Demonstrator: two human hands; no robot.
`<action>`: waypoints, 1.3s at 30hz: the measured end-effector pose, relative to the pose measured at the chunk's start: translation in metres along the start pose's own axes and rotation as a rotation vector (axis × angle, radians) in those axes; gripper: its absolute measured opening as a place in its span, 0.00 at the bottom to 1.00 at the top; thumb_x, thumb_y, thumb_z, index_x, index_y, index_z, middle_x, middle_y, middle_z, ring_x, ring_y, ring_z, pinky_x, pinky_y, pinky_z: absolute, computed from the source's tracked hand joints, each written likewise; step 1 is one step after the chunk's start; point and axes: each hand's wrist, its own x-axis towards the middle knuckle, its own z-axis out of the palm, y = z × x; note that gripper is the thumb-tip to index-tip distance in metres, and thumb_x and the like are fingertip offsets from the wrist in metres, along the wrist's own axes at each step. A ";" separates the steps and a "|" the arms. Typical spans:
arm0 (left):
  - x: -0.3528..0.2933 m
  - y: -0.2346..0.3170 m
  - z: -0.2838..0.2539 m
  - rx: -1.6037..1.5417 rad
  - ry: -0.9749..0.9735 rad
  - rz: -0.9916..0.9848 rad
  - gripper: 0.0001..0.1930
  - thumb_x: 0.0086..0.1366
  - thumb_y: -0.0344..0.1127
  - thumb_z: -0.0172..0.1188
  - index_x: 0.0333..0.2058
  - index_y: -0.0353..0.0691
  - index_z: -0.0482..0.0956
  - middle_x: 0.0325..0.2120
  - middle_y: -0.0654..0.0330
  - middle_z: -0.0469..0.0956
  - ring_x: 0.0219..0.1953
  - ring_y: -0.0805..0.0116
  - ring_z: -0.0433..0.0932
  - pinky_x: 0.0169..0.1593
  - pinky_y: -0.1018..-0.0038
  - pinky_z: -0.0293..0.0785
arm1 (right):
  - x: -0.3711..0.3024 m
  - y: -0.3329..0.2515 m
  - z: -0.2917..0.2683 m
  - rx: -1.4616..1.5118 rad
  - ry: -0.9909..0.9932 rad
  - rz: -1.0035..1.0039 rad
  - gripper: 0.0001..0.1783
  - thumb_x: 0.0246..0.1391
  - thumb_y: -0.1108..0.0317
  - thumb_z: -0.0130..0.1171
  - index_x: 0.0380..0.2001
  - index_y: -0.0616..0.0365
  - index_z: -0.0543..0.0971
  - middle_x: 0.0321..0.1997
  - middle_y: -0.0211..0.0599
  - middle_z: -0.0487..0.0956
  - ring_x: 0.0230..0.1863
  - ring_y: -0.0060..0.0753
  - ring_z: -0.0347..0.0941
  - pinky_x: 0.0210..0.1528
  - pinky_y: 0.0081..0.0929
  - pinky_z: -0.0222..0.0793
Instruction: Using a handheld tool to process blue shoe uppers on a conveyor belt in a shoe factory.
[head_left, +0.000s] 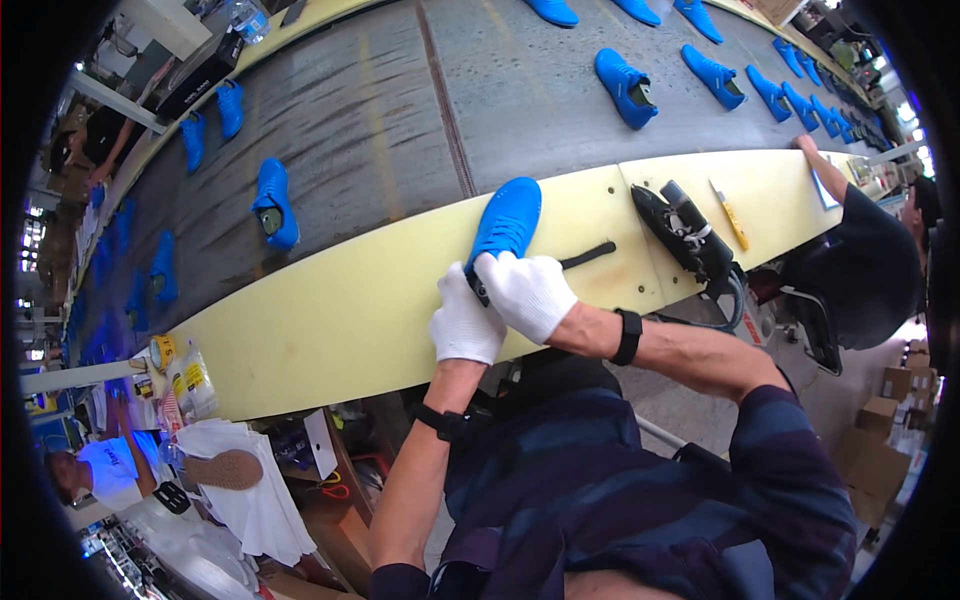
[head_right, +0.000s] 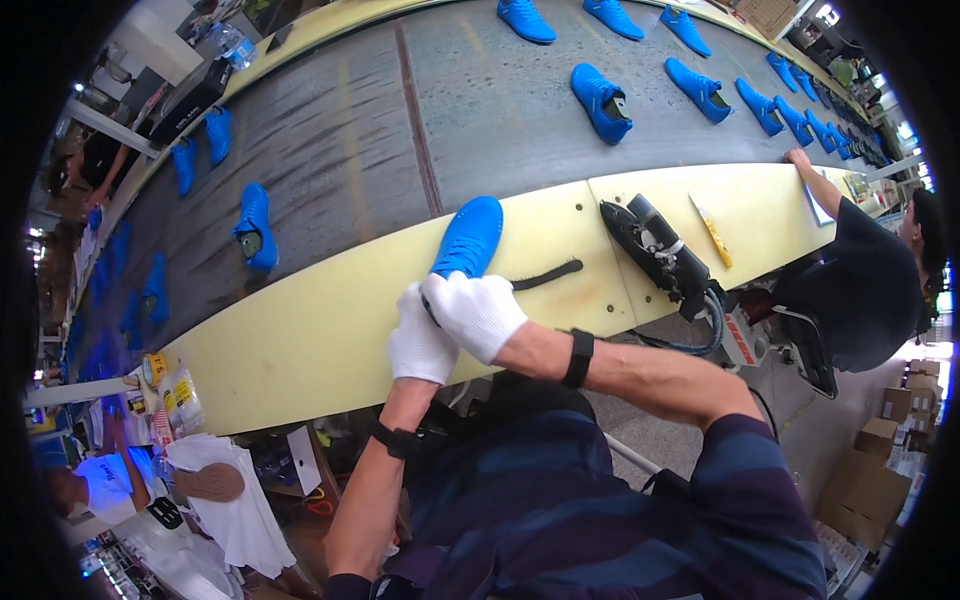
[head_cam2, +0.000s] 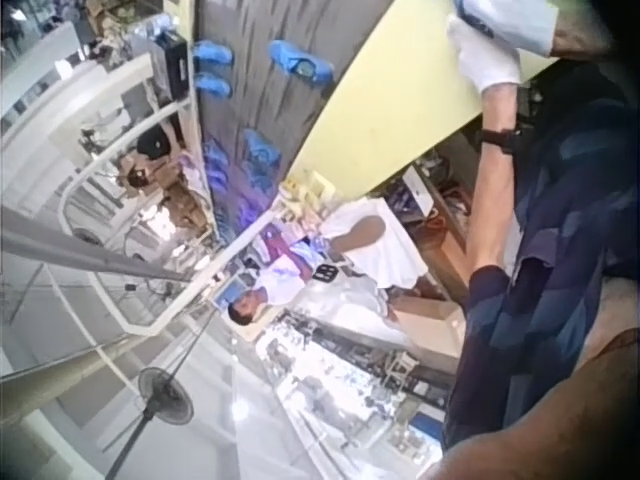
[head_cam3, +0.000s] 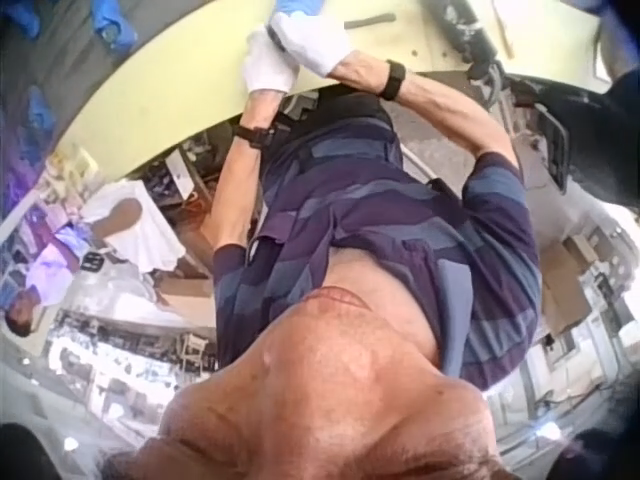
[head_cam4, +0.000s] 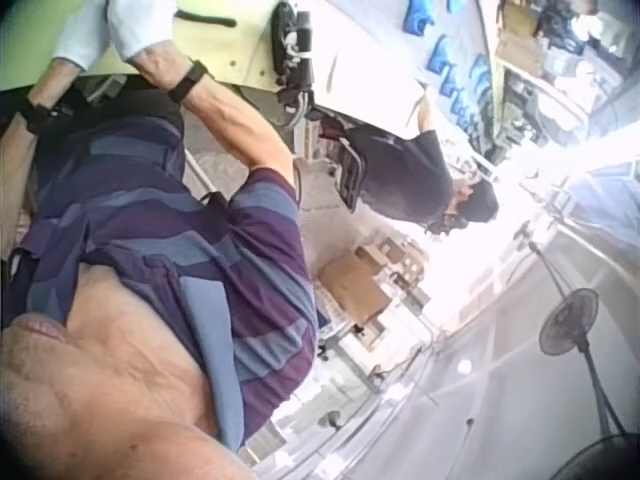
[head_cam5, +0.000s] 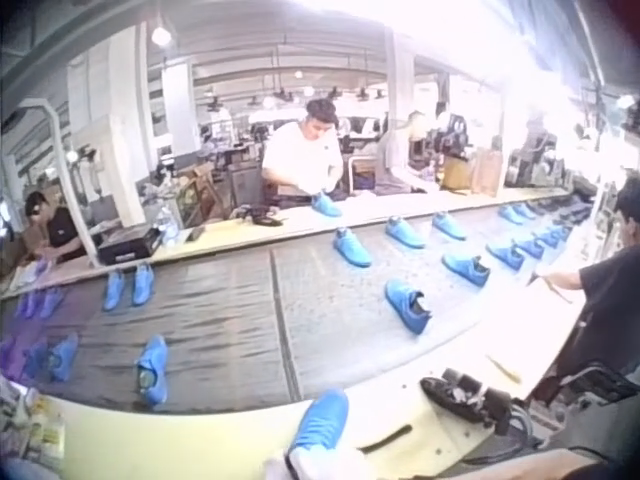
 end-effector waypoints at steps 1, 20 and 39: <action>0.001 0.002 -0.006 0.006 -0.066 -0.046 0.35 0.68 0.43 0.64 0.67 0.36 0.60 0.60 0.37 0.72 0.49 0.30 0.83 0.54 0.42 0.77 | -0.003 0.001 0.008 0.035 0.039 -0.007 0.09 0.56 0.70 0.61 0.36 0.57 0.72 0.25 0.41 0.77 0.21 0.45 0.81 0.21 0.41 0.75; -0.002 -0.009 -0.003 0.063 -0.012 0.016 0.35 0.69 0.50 0.65 0.66 0.39 0.62 0.57 0.40 0.75 0.49 0.33 0.83 0.51 0.44 0.79 | -0.003 0.029 -0.007 0.441 -0.090 -0.052 0.14 0.63 0.67 0.64 0.48 0.53 0.73 0.31 0.46 0.84 0.29 0.58 0.83 0.32 0.48 0.79; -0.008 0.002 -0.014 -0.059 -0.031 -0.011 0.34 0.69 0.53 0.66 0.62 0.35 0.66 0.57 0.41 0.76 0.53 0.35 0.81 0.54 0.46 0.78 | 0.064 0.035 -0.046 0.179 -0.633 -0.092 0.19 0.52 0.56 0.70 0.38 0.61 0.86 0.31 0.52 0.86 0.33 0.55 0.86 0.37 0.45 0.81</action>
